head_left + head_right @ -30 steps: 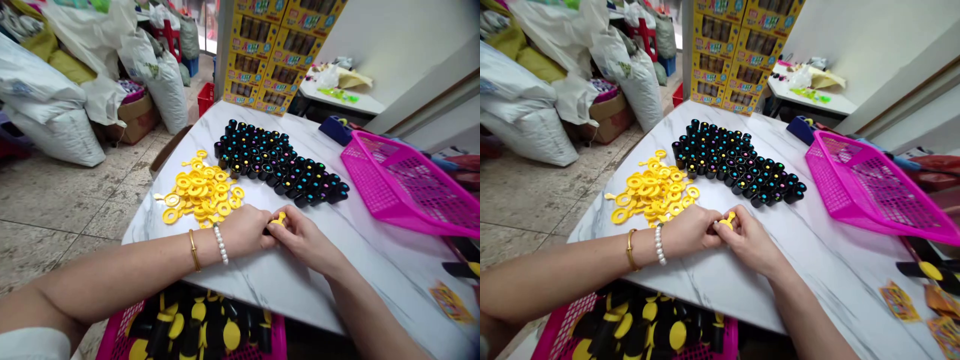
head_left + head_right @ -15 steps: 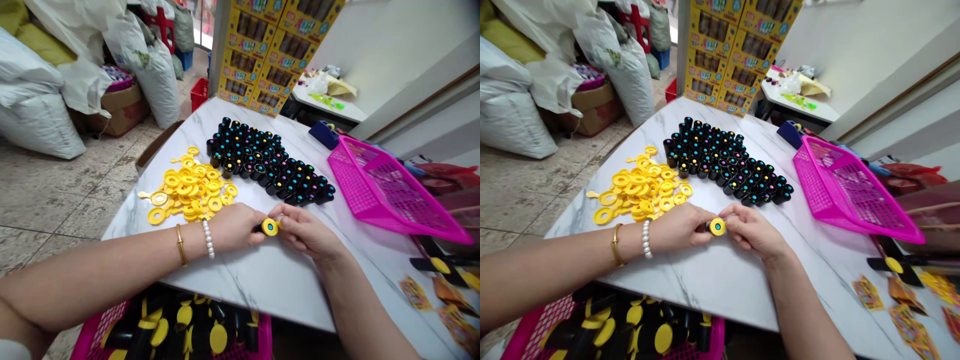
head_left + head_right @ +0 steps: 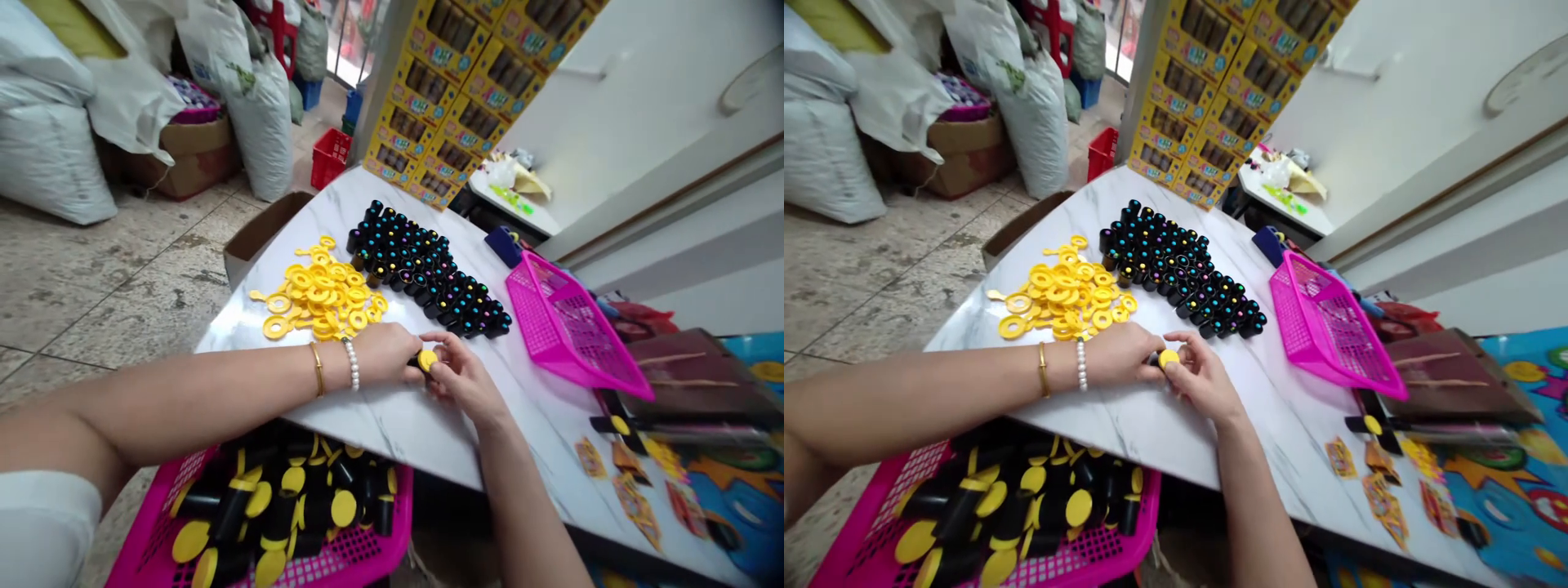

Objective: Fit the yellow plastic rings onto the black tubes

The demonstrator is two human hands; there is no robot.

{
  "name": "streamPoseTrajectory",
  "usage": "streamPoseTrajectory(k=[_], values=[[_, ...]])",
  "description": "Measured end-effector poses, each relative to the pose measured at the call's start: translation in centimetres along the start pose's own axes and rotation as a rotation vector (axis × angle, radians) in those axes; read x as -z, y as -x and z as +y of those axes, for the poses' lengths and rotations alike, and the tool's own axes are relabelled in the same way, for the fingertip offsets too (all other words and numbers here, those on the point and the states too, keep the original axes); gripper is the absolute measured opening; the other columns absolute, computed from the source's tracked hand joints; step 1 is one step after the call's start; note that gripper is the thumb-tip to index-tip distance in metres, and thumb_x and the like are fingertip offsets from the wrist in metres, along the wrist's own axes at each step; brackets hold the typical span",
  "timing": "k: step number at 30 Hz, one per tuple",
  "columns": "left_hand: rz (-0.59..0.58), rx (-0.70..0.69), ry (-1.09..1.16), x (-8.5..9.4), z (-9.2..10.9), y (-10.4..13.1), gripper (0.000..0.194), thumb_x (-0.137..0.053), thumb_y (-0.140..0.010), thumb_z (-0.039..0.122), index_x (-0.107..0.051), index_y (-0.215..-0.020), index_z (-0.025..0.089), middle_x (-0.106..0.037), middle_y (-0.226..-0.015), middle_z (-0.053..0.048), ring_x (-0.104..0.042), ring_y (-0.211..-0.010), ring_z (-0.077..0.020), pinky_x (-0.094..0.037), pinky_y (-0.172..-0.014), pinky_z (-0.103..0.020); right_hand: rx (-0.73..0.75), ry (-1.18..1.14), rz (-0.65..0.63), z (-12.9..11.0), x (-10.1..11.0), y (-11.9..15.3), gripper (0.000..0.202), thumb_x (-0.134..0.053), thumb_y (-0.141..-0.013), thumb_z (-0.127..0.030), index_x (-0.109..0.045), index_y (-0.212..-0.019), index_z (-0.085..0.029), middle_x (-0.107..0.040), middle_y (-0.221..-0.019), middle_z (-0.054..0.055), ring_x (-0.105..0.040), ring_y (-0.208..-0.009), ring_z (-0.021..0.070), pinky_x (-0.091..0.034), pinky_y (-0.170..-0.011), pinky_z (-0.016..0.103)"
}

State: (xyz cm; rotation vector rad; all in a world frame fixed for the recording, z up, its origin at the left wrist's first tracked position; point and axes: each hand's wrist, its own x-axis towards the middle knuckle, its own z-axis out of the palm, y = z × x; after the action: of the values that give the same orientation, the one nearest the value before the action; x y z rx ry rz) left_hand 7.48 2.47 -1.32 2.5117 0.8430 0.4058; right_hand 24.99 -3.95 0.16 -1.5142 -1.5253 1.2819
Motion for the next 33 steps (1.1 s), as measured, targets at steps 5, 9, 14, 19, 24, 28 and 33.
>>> streamPoseTrajectory(k=[5, 9, 14, 19, 24, 28, 33], values=[[0.016, -0.016, 0.046, 0.0, -0.3, 0.2, 0.030, -0.062, -0.073, 0.046, -0.070, -0.087, 0.020, -0.070, -0.078, -0.006, -0.065, -0.075, -0.0229, -0.040, -0.057, -0.025, 0.105, 0.084, 0.165, 0.0, -1.5, 1.0, 0.029, -0.054, -0.088, -0.041, -0.052, -0.108, -0.020, -0.050, -0.064, -0.005, -0.052, -0.048, 0.0104, -0.042, -0.042, 0.022], [0.020, -0.009, 0.064, -0.2, -0.3, -0.1, 0.030, -0.065, -0.069, 0.048, -0.071, -0.080, 0.020, -0.068, -0.073, -0.005, -0.065, -0.073, -0.0236, -0.039, -0.055, -0.025, 0.047, 0.096, 0.130, 0.0, -1.3, 0.6, 0.040, -0.059, -0.084, -0.043, -0.049, -0.115, -0.020, -0.052, -0.066, -0.004, -0.052, -0.049, 0.0108, -0.042, -0.042, 0.022], [0.062, 0.023, 0.073, -0.5, -0.1, -0.1, 0.043, -0.064, -0.067, 0.057, -0.070, -0.084, 0.019, -0.067, -0.072, -0.007, -0.066, -0.072, -0.0280, -0.043, -0.055, -0.029, -0.161, 0.228, 0.034, -0.9, -1.0, -0.3, 0.038, -0.058, -0.082, -0.048, -0.055, -0.104, -0.018, -0.056, -0.064, -0.002, -0.050, -0.051, 0.0117, -0.038, -0.045, 0.022], [0.090, 0.003, -0.037, -0.3, 0.2, 0.5, 0.037, -0.056, -0.076, 0.048, -0.068, -0.093, 0.016, -0.068, -0.078, -0.011, -0.066, -0.075, -0.0281, -0.047, -0.061, -0.033, 0.043, 0.635, 0.131, -1.4, -2.1, 0.4, 0.031, -0.055, -0.085, -0.044, -0.062, -0.100, -0.019, -0.057, -0.082, 0.003, -0.052, -0.067, 0.0161, -0.042, -0.062, 0.028], [0.121, -0.033, -0.066, -0.3, 0.9, 0.7, 0.035, -0.053, -0.078, 0.046, -0.066, -0.090, 0.016, -0.068, -0.078, -0.011, -0.066, -0.072, -0.0278, -0.046, -0.057, -0.033, 0.067, 0.441, 0.179, -0.8, -3.3, 1.9, 0.033, -0.045, -0.092, -0.045, -0.056, -0.109, -0.019, -0.058, -0.084, 0.002, -0.053, -0.072, 0.0166, -0.042, -0.064, 0.027], [0.174, -0.144, -0.013, 0.0, 0.9, 1.1, 0.037, -0.055, -0.078, 0.050, -0.065, -0.087, 0.016, -0.068, -0.076, -0.008, -0.064, -0.069, -0.0222, -0.044, -0.059, -0.028, 0.112, 0.307, 0.187, -1.0, -3.4, 2.9, 0.029, -0.045, -0.093, -0.044, -0.055, -0.108, -0.020, -0.052, -0.076, 0.000, -0.048, -0.066, 0.0149, -0.040, -0.061, 0.025], [0.168, -0.396, 0.082, 2.0, -0.3, 1.2, 0.037, -0.051, -0.084, 0.052, -0.063, -0.089, 0.018, -0.065, -0.070, -0.002, -0.060, -0.064, -0.0131, -0.039, -0.059, -0.023, 0.080, 0.143, 0.295, -1.3, -3.2, 7.5, 0.033, -0.038, -0.094, -0.043, -0.056, -0.112, -0.023, -0.053, -0.070, 0.000, -0.048, -0.060, 0.0154, -0.042, -0.057, 0.027]])
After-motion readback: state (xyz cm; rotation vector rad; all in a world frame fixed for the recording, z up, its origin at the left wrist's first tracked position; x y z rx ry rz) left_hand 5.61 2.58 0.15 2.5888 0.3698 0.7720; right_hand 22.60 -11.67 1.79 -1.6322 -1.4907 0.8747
